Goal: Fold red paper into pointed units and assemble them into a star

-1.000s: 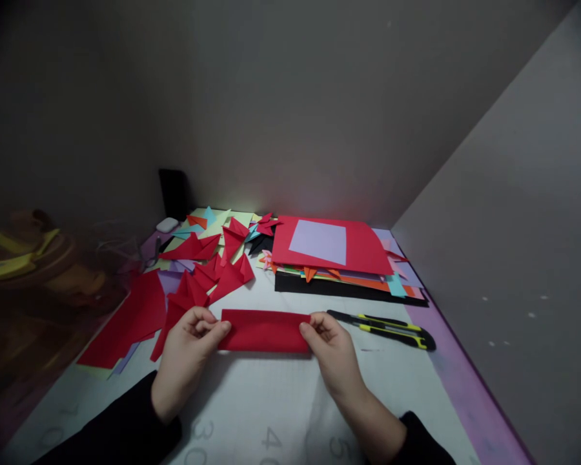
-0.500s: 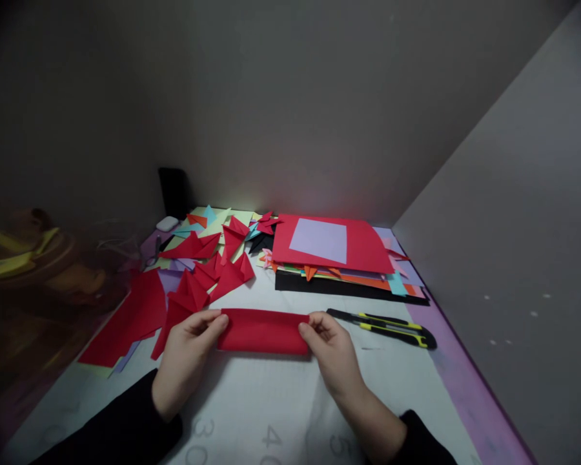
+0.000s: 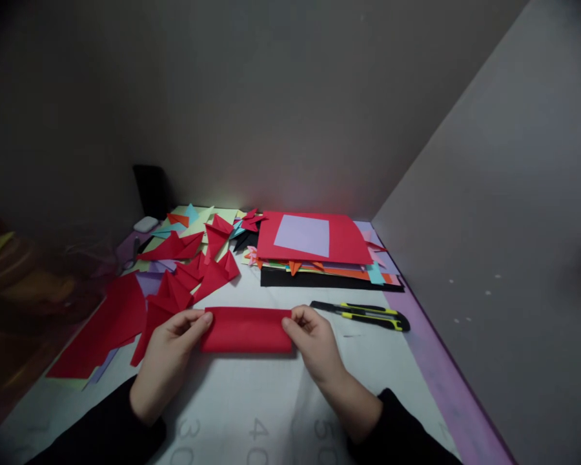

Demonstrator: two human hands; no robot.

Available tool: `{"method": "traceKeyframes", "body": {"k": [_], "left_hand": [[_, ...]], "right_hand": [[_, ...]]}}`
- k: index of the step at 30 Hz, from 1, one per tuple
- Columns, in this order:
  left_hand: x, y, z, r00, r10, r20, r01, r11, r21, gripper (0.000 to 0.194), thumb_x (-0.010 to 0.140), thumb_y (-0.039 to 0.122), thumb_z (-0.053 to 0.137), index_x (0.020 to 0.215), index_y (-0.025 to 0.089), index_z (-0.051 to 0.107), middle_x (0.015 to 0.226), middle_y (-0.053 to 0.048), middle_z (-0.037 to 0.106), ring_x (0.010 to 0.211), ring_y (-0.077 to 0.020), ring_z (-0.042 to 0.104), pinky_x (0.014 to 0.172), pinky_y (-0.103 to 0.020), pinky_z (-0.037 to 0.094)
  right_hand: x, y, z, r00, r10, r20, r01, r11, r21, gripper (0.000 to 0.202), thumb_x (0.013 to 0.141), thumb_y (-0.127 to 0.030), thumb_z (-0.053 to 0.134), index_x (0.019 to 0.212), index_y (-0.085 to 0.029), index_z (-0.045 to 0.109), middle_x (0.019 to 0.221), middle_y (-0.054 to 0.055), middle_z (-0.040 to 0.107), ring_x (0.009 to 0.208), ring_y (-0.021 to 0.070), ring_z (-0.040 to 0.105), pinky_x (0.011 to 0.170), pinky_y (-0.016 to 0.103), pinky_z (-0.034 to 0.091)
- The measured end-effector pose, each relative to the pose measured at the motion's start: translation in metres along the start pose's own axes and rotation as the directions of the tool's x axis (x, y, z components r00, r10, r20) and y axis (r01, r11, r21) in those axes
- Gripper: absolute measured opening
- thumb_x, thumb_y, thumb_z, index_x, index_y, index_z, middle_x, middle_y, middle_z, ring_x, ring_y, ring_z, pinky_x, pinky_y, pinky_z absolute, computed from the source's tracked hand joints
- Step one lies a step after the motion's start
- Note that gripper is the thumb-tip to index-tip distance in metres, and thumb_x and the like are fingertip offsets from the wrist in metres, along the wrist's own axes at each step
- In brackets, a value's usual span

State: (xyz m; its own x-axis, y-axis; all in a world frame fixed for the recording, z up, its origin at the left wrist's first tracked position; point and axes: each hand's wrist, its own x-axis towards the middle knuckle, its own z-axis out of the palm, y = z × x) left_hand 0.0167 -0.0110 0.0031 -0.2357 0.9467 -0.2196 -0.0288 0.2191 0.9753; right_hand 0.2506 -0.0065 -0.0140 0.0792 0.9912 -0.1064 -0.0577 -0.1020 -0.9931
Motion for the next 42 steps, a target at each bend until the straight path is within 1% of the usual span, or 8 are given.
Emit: {"method": "traceKeyframes", "body": {"k": [8, 14, 20, 23, 27, 32, 37, 42], "left_hand": [[0.003, 0.007, -0.002, 0.995, -0.034, 0.096, 0.031, 0.999, 0.033, 0.03, 0.069, 0.044, 0.072, 0.073, 0.015, 0.067, 0.067, -0.001, 0.061, 0.061, -0.0133, 0.052, 0.058, -0.022, 0.039], [0.013, 0.015, -0.013, 0.943, -0.018, 0.333, -0.096, 0.942, 0.323, 0.023, 0.07, 0.036, 0.065, 0.059, 0.016, 0.063, 0.053, 0.001, 0.054, 0.05, -0.0132, 0.046, 0.049, -0.022, 0.031], [0.009, 0.015, -0.013, 0.922, 0.12, 0.368, -0.367, 0.571, 0.734, 0.017, 0.077, 0.026, 0.054, 0.062, 0.02, 0.061, 0.06, -0.003, 0.061, 0.057, -0.0174, 0.052, 0.054, -0.026, 0.029], [0.005, 0.017, -0.009, 0.926, 0.07, 0.371, -0.367, 0.393, 0.843, 0.017, 0.08, 0.026, 0.05, 0.067, 0.019, 0.059, 0.066, -0.005, 0.062, 0.063, -0.0198, 0.055, 0.056, -0.027, 0.028], [0.003, 0.018, -0.007, 0.924, 0.071, 0.377, -0.377, 0.349, 0.858, 0.009, 0.081, 0.023, 0.049, 0.078, 0.02, 0.057, 0.073, -0.004, 0.06, 0.065, -0.0198, 0.054, 0.055, -0.027, 0.028], [0.012, 0.015, -0.008, 0.713, 0.152, 0.685, -0.692, 0.313, 0.65, 0.028, 0.087, 0.014, 0.041, 0.093, 0.025, 0.066, 0.085, -0.004, 0.057, 0.078, -0.0193, 0.053, 0.065, -0.027, 0.035], [0.017, 0.022, 0.0, 0.485, 0.068, 0.872, -0.871, 0.131, 0.474, 0.036, 0.09, 0.013, 0.043, 0.115, 0.028, 0.063, 0.089, -0.006, 0.058, 0.08, -0.0207, 0.054, 0.072, -0.03, 0.04], [0.017, 0.028, 0.01, 0.455, -0.049, 0.889, -0.884, -0.147, 0.444, 0.04, 0.091, 0.014, 0.044, 0.129, 0.023, 0.054, 0.096, -0.01, 0.06, 0.082, -0.0237, 0.058, 0.07, -0.034, 0.044]], "right_hand": [[0.003, -0.004, 0.0, 1.0, 0.012, 0.006, -0.012, 1.0, -0.026, 0.029, 0.071, -0.04, 0.07, 0.062, -0.019, 0.051, 0.058, -0.003, 0.049, 0.053, 0.0113, 0.041, 0.052, 0.024, 0.033], [0.012, -0.003, -0.007, 0.984, -0.094, 0.15, 0.149, 0.894, -0.423, 0.018, 0.074, -0.025, 0.059, 0.06, -0.021, 0.05, 0.062, -0.001, 0.052, 0.063, 0.0163, 0.047, 0.06, 0.028, 0.037], [0.011, 0.004, -0.002, 0.927, -0.254, 0.275, 0.373, 0.557, -0.742, 0.017, 0.074, -0.011, 0.055, 0.062, -0.021, 0.05, 0.085, 0.005, 0.057, 0.083, 0.0227, 0.048, 0.076, 0.036, 0.039], [0.01, 0.005, 0.0, 0.927, -0.258, 0.273, 0.37, 0.498, -0.784, 0.016, 0.075, -0.01, 0.054, 0.063, -0.021, 0.051, 0.085, 0.006, 0.056, 0.082, 0.0232, 0.047, 0.076, 0.036, 0.04], [0.011, 0.002, 0.001, 0.934, -0.265, 0.238, 0.346, 0.519, -0.782, 0.013, 0.072, -0.009, 0.057, 0.07, -0.021, 0.053, 0.08, 0.004, 0.054, 0.079, 0.0219, 0.047, 0.074, 0.036, 0.04], [0.013, 0.003, 0.001, 0.9, -0.296, 0.32, 0.435, 0.557, -0.708, 0.021, 0.073, -0.004, 0.055, 0.079, -0.021, 0.066, 0.089, 0.005, 0.058, 0.087, 0.0219, 0.05, 0.081, 0.036, 0.043], [0.007, 0.003, 0.013, 0.84, -0.304, 0.45, 0.541, 0.405, -0.737, 0.041, 0.074, 0.002, 0.049, 0.091, -0.026, 0.074, 0.108, 0.008, 0.059, 0.099, 0.0249, 0.048, 0.085, 0.04, 0.042], [-0.011, -0.001, 0.03, 0.797, -0.267, 0.542, 0.594, 0.177, -0.785, 0.034, 0.077, -0.003, 0.053, 0.098, -0.022, 0.072, 0.1, 0.01, 0.062, 0.094, 0.0259, 0.047, 0.079, 0.039, 0.04]]}}
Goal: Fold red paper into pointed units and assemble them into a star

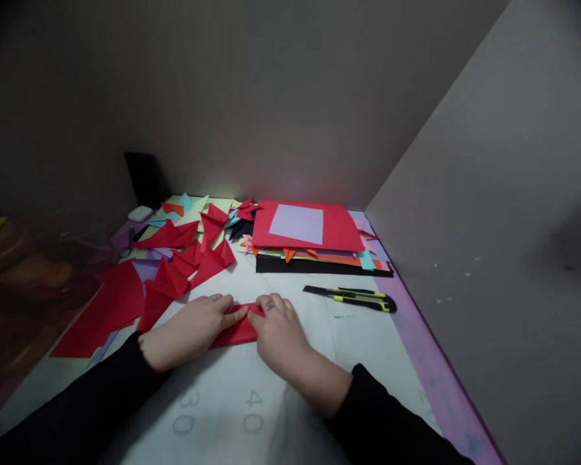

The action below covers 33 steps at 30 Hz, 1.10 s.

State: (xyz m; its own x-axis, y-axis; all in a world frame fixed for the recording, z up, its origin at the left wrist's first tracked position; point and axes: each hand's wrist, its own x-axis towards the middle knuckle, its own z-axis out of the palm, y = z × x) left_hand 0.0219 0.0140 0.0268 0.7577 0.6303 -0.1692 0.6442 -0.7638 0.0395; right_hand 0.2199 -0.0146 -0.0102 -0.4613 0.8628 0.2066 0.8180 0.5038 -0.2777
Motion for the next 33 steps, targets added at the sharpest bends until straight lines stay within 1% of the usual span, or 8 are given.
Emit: {"method": "traceKeyframes", "body": {"k": [4, 7, 10, 15, 19, 24, 29, 33], "left_hand": [[0.003, -0.007, 0.007, 0.999, 0.018, -0.046, -0.02, 0.998, -0.057, 0.039, 0.092, 0.019, 0.044, 0.129, 0.029, 0.054, 0.093, -0.007, 0.059, 0.08, -0.0212, 0.058, 0.067, -0.03, 0.043], [0.004, -0.014, 0.011, 0.998, 0.007, -0.056, -0.015, 0.99, -0.137, 0.036, 0.096, 0.023, 0.038, 0.125, 0.031, 0.058, 0.09, -0.006, 0.059, 0.079, -0.0194, 0.058, 0.066, -0.029, 0.042], [0.006, -0.018, 0.012, 0.999, 0.002, -0.052, -0.013, 0.977, -0.214, 0.036, 0.098, 0.025, 0.035, 0.121, 0.032, 0.062, 0.088, -0.005, 0.058, 0.079, -0.0179, 0.058, 0.067, -0.027, 0.041], [0.009, -0.024, 0.016, 0.997, 0.022, -0.074, -0.043, 0.952, -0.303, 0.035, 0.098, 0.029, 0.035, 0.116, 0.033, 0.065, 0.087, -0.003, 0.059, 0.082, -0.0163, 0.058, 0.067, -0.025, 0.04], [0.01, -0.026, 0.016, 0.998, 0.026, -0.064, -0.046, 0.942, -0.331, 0.033, 0.096, 0.026, 0.039, 0.114, 0.032, 0.066, 0.087, -0.002, 0.059, 0.08, -0.0146, 0.058, 0.065, -0.024, 0.039], [0.009, -0.027, 0.015, 0.997, 0.022, -0.068, -0.044, 0.936, -0.349, 0.033, 0.097, 0.028, 0.038, 0.112, 0.032, 0.067, 0.087, -0.001, 0.059, 0.079, -0.0138, 0.058, 0.066, -0.023, 0.039], [0.008, -0.029, 0.017, 0.997, 0.042, -0.068, -0.063, 0.935, -0.349, 0.036, 0.094, 0.022, 0.039, 0.118, 0.032, 0.064, 0.086, -0.002, 0.057, 0.079, -0.0135, 0.057, 0.065, -0.022, 0.039], [0.007, -0.029, 0.014, 0.997, 0.051, -0.063, -0.07, 0.933, -0.354, 0.039, 0.09, 0.016, 0.041, 0.119, 0.032, 0.063, 0.088, -0.002, 0.058, 0.08, -0.0135, 0.057, 0.067, -0.022, 0.04]], "right_hand": [[-0.015, -0.01, 0.006, 0.987, -0.159, -0.02, 0.156, 0.984, -0.086, 0.028, 0.076, -0.006, 0.054, 0.097, -0.017, 0.07, 0.088, 0.011, 0.061, 0.082, 0.024, 0.046, 0.071, 0.036, 0.039], [-0.03, -0.012, 0.01, 0.954, -0.293, -0.068, 0.283, 0.951, -0.123, 0.028, 0.08, -0.005, 0.049, 0.101, -0.012, 0.068, 0.088, 0.012, 0.062, 0.078, 0.0233, 0.045, 0.07, 0.037, 0.038], [-0.04, -0.013, 0.009, 0.927, -0.363, -0.098, 0.347, 0.927, -0.144, 0.03, 0.084, -0.005, 0.045, 0.106, -0.009, 0.065, 0.088, 0.012, 0.062, 0.079, 0.0236, 0.046, 0.071, 0.037, 0.039], [-0.034, -0.019, 0.008, 0.932, -0.361, -0.033, 0.355, 0.928, -0.117, 0.032, 0.081, -0.008, 0.048, 0.111, -0.009, 0.063, 0.089, 0.012, 0.062, 0.078, 0.0235, 0.045, 0.068, 0.037, 0.037], [-0.016, -0.041, 0.014, 0.928, -0.36, 0.095, 0.367, 0.928, -0.067, 0.033, 0.083, -0.011, 0.051, 0.114, -0.012, 0.06, 0.09, 0.01, 0.061, 0.08, 0.0234, 0.046, 0.066, 0.036, 0.036], [-0.001, -0.065, 0.02, 0.901, -0.375, 0.218, 0.386, 0.922, -0.01, 0.034, 0.087, -0.017, 0.049, 0.12, -0.012, 0.056, 0.095, 0.011, 0.059, 0.08, 0.0233, 0.047, 0.061, 0.034, 0.034], [-0.005, -0.06, 0.017, 0.91, -0.325, 0.258, 0.327, 0.944, 0.033, 0.043, 0.085, -0.018, 0.051, 0.128, -0.018, 0.052, 0.098, 0.01, 0.058, 0.083, 0.0239, 0.046, 0.066, 0.034, 0.036], [-0.018, -0.046, 0.009, 0.922, -0.26, 0.288, 0.264, 0.964, 0.025, 0.048, 0.083, -0.017, 0.052, 0.13, -0.017, 0.052, 0.1, 0.012, 0.059, 0.086, 0.0241, 0.045, 0.072, 0.035, 0.036]]}}
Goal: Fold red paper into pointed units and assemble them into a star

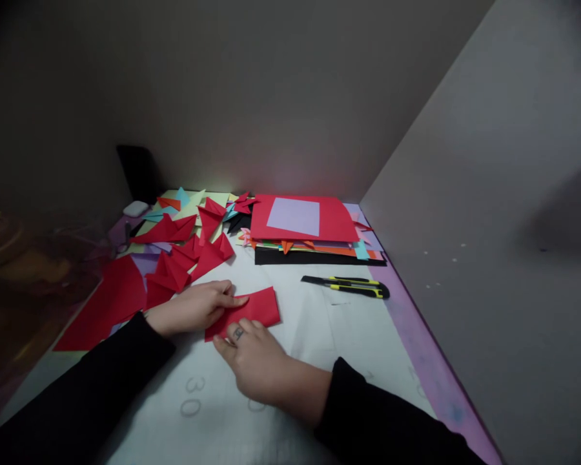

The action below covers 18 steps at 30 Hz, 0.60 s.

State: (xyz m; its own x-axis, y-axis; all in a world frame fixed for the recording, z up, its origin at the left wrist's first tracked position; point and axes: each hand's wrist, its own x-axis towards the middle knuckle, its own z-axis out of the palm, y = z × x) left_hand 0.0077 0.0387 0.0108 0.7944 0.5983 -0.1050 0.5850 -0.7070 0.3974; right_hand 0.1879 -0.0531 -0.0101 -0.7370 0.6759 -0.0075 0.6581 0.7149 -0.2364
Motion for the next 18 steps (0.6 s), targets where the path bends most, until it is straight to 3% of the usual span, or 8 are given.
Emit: {"method": "traceKeyframes", "body": {"k": [4, 6, 11, 16, 18], "left_hand": [[0.0, 0.001, -0.001, 1.0, 0.0, -0.017, 0.0, 1.0, -0.002, 0.038, 0.094, 0.02, 0.037, 0.117, 0.031, 0.064, 0.087, -0.003, 0.058, 0.08, -0.0146, 0.057, 0.066, -0.023, 0.04], [0.001, 0.001, 0.0, 1.0, -0.003, -0.015, 0.003, 1.0, 0.003, 0.039, 0.094, 0.021, 0.035, 0.119, 0.031, 0.063, 0.088, -0.003, 0.058, 0.081, -0.0156, 0.057, 0.066, -0.024, 0.04], [-0.002, 0.002, -0.004, 0.999, -0.025, 0.043, 0.026, 0.999, -0.021, 0.044, 0.088, 0.02, 0.042, 0.127, 0.034, 0.057, 0.095, -0.003, 0.057, 0.089, -0.0181, 0.056, 0.071, -0.025, 0.041], [-0.005, 0.007, -0.013, 0.987, -0.055, 0.154, 0.06, 0.998, -0.028, 0.071, 0.072, 0.039, 0.069, 0.139, 0.031, 0.044, 0.109, -0.006, 0.054, 0.098, -0.0235, 0.053, 0.078, -0.028, 0.043], [-0.005, 0.008, -0.014, 0.981, -0.071, 0.181, 0.075, 0.997, -0.015, 0.078, 0.069, 0.043, 0.073, 0.139, 0.03, 0.043, 0.11, -0.006, 0.053, 0.1, -0.0245, 0.052, 0.08, -0.029, 0.043]], "right_hand": [[-0.026, 0.014, -0.003, 0.988, 0.154, 0.002, -0.153, 0.987, -0.052, 0.05, 0.078, -0.015, 0.057, 0.127, -0.019, 0.056, 0.098, 0.012, 0.06, 0.085, 0.0238, 0.047, 0.074, 0.036, 0.036], [-0.042, 0.022, -0.003, 0.968, 0.243, -0.057, -0.248, 0.962, -0.115, 0.047, 0.077, -0.01, 0.055, 0.123, -0.018, 0.06, 0.091, 0.011, 0.061, 0.083, 0.0235, 0.048, 0.073, 0.035, 0.035], [-0.073, 0.04, -0.01, 0.936, 0.307, -0.172, -0.343, 0.907, -0.245, 0.044, 0.073, -0.004, 0.052, 0.114, -0.014, 0.065, 0.084, 0.012, 0.061, 0.077, 0.0236, 0.047, 0.067, 0.035, 0.036], [-0.068, 0.038, -0.02, 0.901, 0.371, -0.224, -0.409, 0.898, -0.161, 0.036, 0.074, -0.003, 0.05, 0.101, -0.015, 0.07, 0.087, 0.013, 0.063, 0.08, 0.0254, 0.05, 0.07, 0.037, 0.04], [-0.058, 0.027, -0.019, 0.922, 0.305, -0.238, -0.336, 0.937, -0.099, 0.038, 0.077, -0.005, 0.048, 0.11, -0.011, 0.065, 0.097, 0.015, 0.065, 0.088, 0.0274, 0.052, 0.078, 0.041, 0.043]]}}
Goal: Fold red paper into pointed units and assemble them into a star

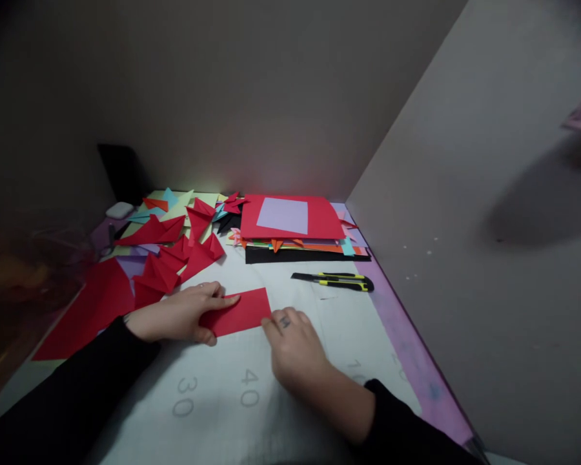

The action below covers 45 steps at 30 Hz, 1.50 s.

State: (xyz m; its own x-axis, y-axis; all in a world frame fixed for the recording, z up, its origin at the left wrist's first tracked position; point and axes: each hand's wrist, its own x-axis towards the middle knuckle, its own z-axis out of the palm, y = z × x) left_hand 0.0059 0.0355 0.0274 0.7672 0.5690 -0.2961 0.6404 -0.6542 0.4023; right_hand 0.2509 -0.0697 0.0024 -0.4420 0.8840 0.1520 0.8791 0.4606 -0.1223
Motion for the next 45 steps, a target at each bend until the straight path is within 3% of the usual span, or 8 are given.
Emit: {"method": "traceKeyframes", "body": {"k": [4, 7, 13, 20, 24, 31, 40, 45], "left_hand": [[0.001, -0.002, 0.003, 1.0, 0.022, -0.006, -0.022, 0.999, 0.044, 0.078, 0.07, 0.041, 0.073, 0.14, 0.031, 0.041, 0.108, -0.006, 0.054, 0.098, -0.0241, 0.053, 0.081, -0.03, 0.042], [0.001, -0.004, 0.006, 0.999, 0.032, -0.021, -0.031, 0.997, 0.064, 0.082, 0.068, 0.042, 0.074, 0.141, 0.031, 0.039, 0.109, -0.007, 0.053, 0.098, -0.0254, 0.052, 0.079, -0.031, 0.042], [0.001, -0.003, 0.003, 1.0, -0.006, 0.024, 0.005, 0.999, 0.036, 0.087, 0.064, 0.046, 0.077, 0.141, 0.03, 0.04, 0.112, -0.007, 0.052, 0.098, -0.0258, 0.052, 0.08, -0.031, 0.041], [-0.002, -0.002, 0.008, 0.999, 0.001, -0.043, -0.001, 1.0, 0.001, 0.085, 0.067, 0.044, 0.075, 0.142, 0.031, 0.038, 0.108, -0.007, 0.053, 0.096, -0.0262, 0.052, 0.078, -0.031, 0.041], [-0.01, 0.003, 0.017, 0.984, -0.098, -0.147, 0.096, 0.995, -0.024, 0.094, 0.065, 0.035, 0.077, 0.145, 0.031, 0.028, 0.114, -0.008, 0.051, 0.099, -0.0267, 0.052, 0.08, -0.032, 0.042], [-0.022, 0.005, 0.032, 0.942, -0.206, -0.265, 0.205, 0.978, -0.03, 0.088, 0.068, 0.032, 0.076, 0.143, 0.026, 0.03, 0.118, -0.012, 0.05, 0.106, -0.0304, 0.049, 0.087, -0.038, 0.04], [-0.027, 0.01, 0.03, 0.913, -0.268, -0.308, 0.224, 0.959, -0.172, 0.074, 0.072, 0.031, 0.073, 0.137, 0.025, 0.037, 0.121, -0.012, 0.058, 0.112, -0.0311, 0.053, 0.091, -0.041, 0.042], [-0.025, 0.01, 0.034, 0.853, -0.342, -0.394, 0.239, 0.928, -0.287, 0.048, 0.086, 0.027, 0.055, 0.132, 0.025, 0.042, 0.107, -0.008, 0.069, 0.09, -0.024, 0.067, 0.073, -0.032, 0.051]], "right_hand": [[0.012, -0.036, 0.008, 0.947, -0.294, 0.129, 0.266, 0.943, 0.199, 0.051, 0.089, -0.016, 0.043, 0.139, -0.011, 0.04, 0.138, 0.013, 0.05, 0.126, 0.0282, 0.041, 0.104, 0.044, 0.034], [0.017, -0.048, 0.014, 0.909, -0.351, 0.226, 0.276, 0.911, 0.306, 0.06, 0.095, -0.032, 0.042, 0.147, -0.008, 0.024, 0.148, 0.014, 0.037, 0.139, 0.0259, 0.028, 0.112, 0.041, 0.028], [-0.003, -0.024, 0.025, 0.945, -0.174, 0.278, 0.109, 0.966, 0.234, 0.066, 0.091, -0.038, 0.051, 0.144, -0.003, 0.031, 0.145, 0.02, 0.04, 0.138, 0.0308, 0.03, 0.11, 0.047, 0.033], [-0.006, 0.02, 0.014, 0.992, 0.125, 0.033, -0.129, 0.958, 0.256, 0.045, 0.087, -0.021, 0.049, 0.13, -0.01, 0.05, 0.12, 0.02, 0.063, 0.117, 0.0298, 0.056, 0.1, 0.052, 0.043], [0.029, 0.028, 0.014, 0.928, 0.373, -0.01, -0.301, 0.765, 0.569, 0.046, 0.081, -0.021, 0.053, 0.126, -0.017, 0.044, 0.105, 0.011, 0.064, 0.102, 0.0235, 0.06, 0.09, 0.045, 0.049], [0.06, 0.024, 0.033, 0.832, 0.521, 0.194, -0.38, 0.279, 0.882, 0.042, 0.078, -0.028, 0.053, 0.117, -0.02, 0.039, 0.104, 0.007, 0.054, 0.068, 0.012, 0.059, 0.063, 0.03, 0.053], [0.05, 0.03, 0.023, 0.85, 0.501, 0.161, -0.263, 0.139, 0.955, 0.033, 0.079, -0.032, 0.059, 0.108, -0.021, 0.046, 0.101, 0.007, 0.059, 0.075, 0.0149, 0.063, 0.069, 0.032, 0.054], [0.05, 0.026, 0.024, 0.867, 0.491, 0.083, -0.206, 0.201, 0.958, 0.029, 0.075, -0.03, 0.063, 0.1, -0.021, 0.053, 0.089, 0.005, 0.062, 0.079, 0.0169, 0.062, 0.073, 0.032, 0.053]]}}
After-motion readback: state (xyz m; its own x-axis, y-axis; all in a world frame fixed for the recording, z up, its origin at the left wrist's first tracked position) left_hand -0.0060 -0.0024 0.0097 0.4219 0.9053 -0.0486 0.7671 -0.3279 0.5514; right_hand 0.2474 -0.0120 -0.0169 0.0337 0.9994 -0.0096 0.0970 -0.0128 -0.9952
